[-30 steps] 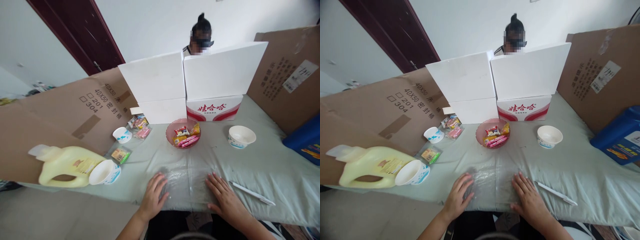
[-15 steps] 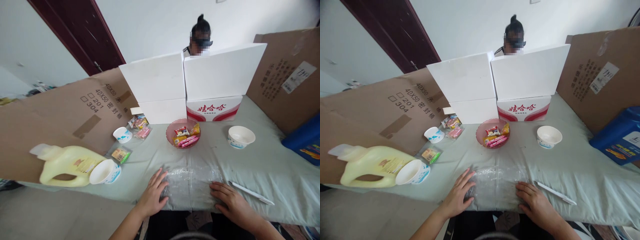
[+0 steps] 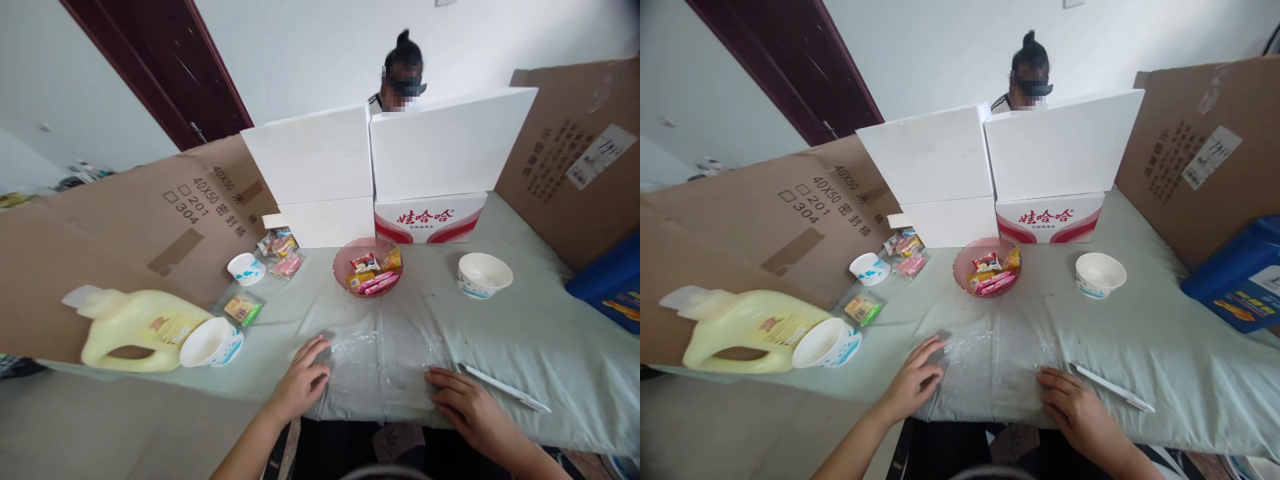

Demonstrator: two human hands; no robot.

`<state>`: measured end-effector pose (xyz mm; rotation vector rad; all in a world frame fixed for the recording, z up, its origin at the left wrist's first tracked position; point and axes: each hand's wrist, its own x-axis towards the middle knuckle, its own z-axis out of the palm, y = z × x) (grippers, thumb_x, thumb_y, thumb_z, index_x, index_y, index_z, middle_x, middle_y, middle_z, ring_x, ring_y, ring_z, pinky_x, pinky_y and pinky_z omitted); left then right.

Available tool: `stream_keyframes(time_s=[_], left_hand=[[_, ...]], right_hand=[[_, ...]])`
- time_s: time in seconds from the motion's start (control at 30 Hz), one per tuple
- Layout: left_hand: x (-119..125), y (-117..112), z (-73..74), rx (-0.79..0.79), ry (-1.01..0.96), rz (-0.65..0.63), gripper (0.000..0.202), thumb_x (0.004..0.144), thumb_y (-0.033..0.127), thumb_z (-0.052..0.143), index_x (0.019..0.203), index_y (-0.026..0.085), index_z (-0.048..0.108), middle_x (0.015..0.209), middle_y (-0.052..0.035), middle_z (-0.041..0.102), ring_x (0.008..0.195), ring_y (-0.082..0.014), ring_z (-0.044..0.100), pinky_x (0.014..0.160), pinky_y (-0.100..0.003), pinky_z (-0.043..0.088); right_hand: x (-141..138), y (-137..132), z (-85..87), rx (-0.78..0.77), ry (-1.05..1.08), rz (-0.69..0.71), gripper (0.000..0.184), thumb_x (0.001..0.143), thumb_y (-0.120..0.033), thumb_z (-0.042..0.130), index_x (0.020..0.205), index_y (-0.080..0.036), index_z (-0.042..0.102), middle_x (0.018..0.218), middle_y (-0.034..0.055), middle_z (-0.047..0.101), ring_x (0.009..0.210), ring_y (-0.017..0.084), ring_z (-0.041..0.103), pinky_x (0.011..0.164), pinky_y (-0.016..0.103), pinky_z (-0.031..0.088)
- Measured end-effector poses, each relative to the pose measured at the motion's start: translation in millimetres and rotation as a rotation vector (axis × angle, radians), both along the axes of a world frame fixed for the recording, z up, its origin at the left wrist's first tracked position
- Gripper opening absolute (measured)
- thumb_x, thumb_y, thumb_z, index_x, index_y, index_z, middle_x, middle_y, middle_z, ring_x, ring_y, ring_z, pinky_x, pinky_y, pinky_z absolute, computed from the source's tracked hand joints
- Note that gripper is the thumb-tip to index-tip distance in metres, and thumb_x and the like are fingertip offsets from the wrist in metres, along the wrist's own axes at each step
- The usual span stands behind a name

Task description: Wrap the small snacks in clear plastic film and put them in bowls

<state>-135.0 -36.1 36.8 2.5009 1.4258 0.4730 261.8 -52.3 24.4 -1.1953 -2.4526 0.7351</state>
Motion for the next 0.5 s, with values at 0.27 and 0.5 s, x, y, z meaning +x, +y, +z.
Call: stream_keyframes(time_s=[0.27,0.5], left_hand=[[8,23,-12.9,-0.024,-0.192,0.209,0.016,0.087,0.017,0.044,0.077,0.020,0.056,0.120,-0.0078,0.059,0.121,-0.0235,0.049,0.101,-0.042,0.042],[34,48,-18.8,0.095,0.020,0.376,0.017,0.089,0.016,0.044,0.078,0.019,0.056,0.085,-0.0051,0.058,0.088,-0.0224,0.054,0.082,-0.038,0.048]], right_hand=[[-17,26,-4.4,-0.014,0.025,-0.320,0.031,0.099,-0.034,0.030,0.102,-0.021,0.058,0.098,0.0064,0.069,0.087,0.019,0.067,0.077,0.033,0.050],[-46,61,-7.6,0.031,-0.385,-0.560,0.024,0.099,-0.026,0.033,0.099,-0.018,0.055,0.091,0.0069,0.069,0.074,0.021,0.068,0.055,0.027,0.038]])
